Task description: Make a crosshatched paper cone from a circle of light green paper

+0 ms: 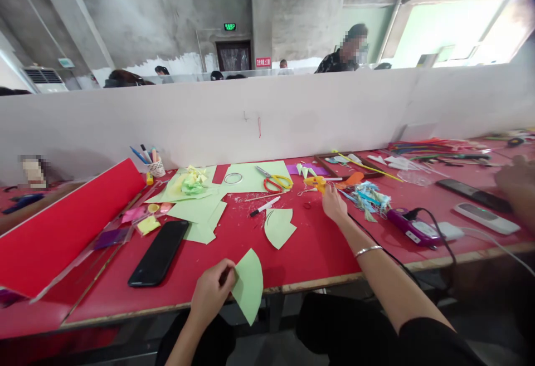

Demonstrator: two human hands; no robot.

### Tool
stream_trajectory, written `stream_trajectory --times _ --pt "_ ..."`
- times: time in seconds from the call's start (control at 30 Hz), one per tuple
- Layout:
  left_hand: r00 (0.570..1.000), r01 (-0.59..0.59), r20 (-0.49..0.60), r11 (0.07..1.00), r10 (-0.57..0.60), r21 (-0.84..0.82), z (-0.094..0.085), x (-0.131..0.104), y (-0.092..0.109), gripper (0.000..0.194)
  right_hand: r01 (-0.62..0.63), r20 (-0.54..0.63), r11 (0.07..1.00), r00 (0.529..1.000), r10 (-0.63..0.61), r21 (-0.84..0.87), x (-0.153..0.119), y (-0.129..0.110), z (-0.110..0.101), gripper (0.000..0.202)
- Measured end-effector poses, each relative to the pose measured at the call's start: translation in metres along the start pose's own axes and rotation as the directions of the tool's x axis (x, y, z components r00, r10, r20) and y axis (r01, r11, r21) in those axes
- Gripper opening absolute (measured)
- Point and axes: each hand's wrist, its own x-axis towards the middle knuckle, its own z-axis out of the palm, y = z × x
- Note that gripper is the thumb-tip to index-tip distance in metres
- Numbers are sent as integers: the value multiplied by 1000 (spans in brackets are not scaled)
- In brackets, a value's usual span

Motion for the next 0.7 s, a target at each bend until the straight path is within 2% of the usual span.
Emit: stream_trajectory --times 0.1,0.2,0.37,0.47,0.6,0.7 --pt "1000 -2 -6 1000 2 15 0 -1 0 25 32 17 999 999 -31 -35 -3 13 -5 39" --pt "1000 -6 -21 1000 7 26 1 0 -1 24 55 19 996 998 -54 -72 -7 36 -20 40" --pt "1000 -22 -12 999 22 29 2 0 -1 24 -36 -77 993 997 27 -109 -15 62 -42 38" --pt "1000 -19 -12 1000 20 22 1 0 -1 24 -108 -133 991 986 97 -76 -18 56 -42 38" --pt "1000 -17 -13 1000 17 4 1 -1 -1 23 -123 -103 992 987 124 14 -20 33 -30 35" --pt "1000 -22 -20 1000 22 -2 1 -1 -1 22 -200 -91 977 974 206 72 -17 29 -26 34"
